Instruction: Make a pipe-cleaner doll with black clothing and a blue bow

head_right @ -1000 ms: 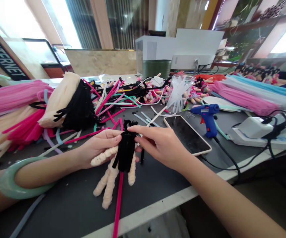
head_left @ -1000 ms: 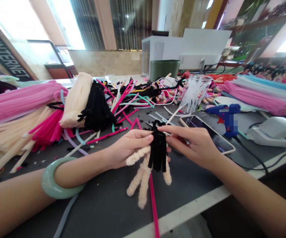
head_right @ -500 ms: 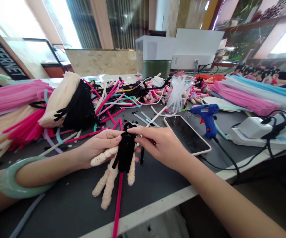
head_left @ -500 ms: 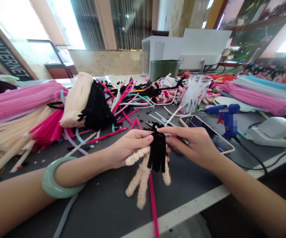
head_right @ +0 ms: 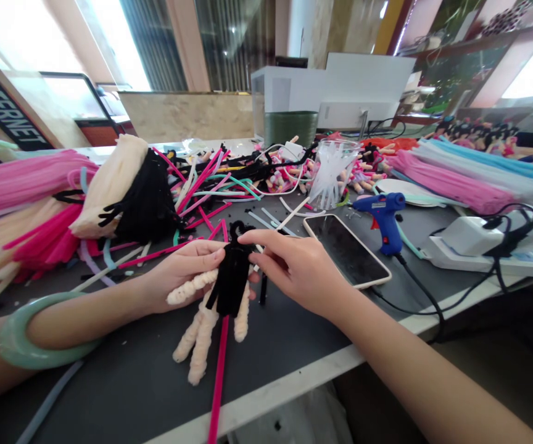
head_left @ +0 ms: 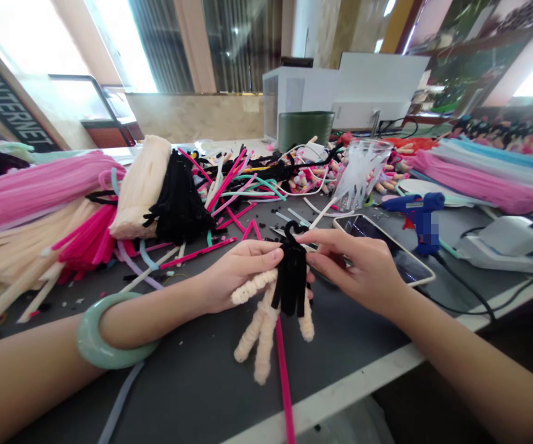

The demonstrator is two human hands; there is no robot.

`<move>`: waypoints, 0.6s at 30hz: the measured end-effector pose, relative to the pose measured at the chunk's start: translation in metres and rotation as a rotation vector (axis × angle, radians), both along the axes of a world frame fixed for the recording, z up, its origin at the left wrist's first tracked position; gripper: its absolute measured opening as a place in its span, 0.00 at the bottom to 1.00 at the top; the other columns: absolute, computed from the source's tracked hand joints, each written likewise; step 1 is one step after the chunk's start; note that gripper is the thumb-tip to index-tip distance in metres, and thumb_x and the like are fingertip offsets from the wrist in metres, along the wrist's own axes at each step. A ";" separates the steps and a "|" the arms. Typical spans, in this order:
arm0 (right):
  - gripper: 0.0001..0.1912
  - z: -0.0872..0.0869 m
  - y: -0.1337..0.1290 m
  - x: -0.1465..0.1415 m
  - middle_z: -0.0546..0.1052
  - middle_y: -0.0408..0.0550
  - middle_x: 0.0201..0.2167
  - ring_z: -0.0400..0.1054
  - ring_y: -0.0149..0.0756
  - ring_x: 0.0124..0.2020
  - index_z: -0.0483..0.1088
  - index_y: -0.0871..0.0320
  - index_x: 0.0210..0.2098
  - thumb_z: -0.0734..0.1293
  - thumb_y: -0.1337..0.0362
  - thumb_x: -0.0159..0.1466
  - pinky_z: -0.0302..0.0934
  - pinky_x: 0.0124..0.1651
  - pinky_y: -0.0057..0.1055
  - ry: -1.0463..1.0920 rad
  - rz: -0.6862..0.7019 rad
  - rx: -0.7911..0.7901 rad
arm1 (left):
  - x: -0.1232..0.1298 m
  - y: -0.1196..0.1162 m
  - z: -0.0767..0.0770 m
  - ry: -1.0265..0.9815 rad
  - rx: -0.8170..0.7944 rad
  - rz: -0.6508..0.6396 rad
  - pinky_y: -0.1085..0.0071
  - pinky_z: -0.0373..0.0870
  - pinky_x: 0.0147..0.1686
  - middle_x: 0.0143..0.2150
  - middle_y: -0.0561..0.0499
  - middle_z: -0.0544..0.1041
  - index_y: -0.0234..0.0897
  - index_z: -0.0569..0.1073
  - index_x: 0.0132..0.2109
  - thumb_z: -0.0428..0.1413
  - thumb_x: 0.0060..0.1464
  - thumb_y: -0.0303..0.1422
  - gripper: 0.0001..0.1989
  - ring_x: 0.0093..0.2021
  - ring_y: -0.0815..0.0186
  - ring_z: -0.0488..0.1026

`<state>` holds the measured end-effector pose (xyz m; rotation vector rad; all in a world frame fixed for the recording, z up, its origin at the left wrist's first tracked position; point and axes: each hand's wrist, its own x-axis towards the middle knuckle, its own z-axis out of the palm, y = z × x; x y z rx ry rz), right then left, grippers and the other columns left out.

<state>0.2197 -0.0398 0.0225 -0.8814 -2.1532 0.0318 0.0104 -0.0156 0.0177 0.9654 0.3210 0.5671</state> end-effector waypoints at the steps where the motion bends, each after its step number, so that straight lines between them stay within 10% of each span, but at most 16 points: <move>1: 0.11 0.000 0.000 0.000 0.73 0.37 0.21 0.63 0.23 0.18 0.70 0.56 0.46 0.63 0.69 0.65 0.57 0.26 0.21 0.000 -0.001 0.008 | 0.000 0.000 0.000 0.003 0.001 0.000 0.61 0.76 0.40 0.38 0.38 0.81 0.27 0.77 0.42 0.54 0.57 0.32 0.12 0.37 0.54 0.80; 18: 0.12 -0.004 0.001 0.002 0.80 0.40 0.32 0.71 0.26 0.24 0.71 0.52 0.48 0.61 0.67 0.67 0.62 0.31 0.23 -0.056 0.007 0.055 | -0.002 0.003 -0.003 -0.012 -0.029 -0.007 0.61 0.76 0.38 0.37 0.37 0.81 0.27 0.77 0.45 0.54 0.57 0.31 0.12 0.38 0.52 0.80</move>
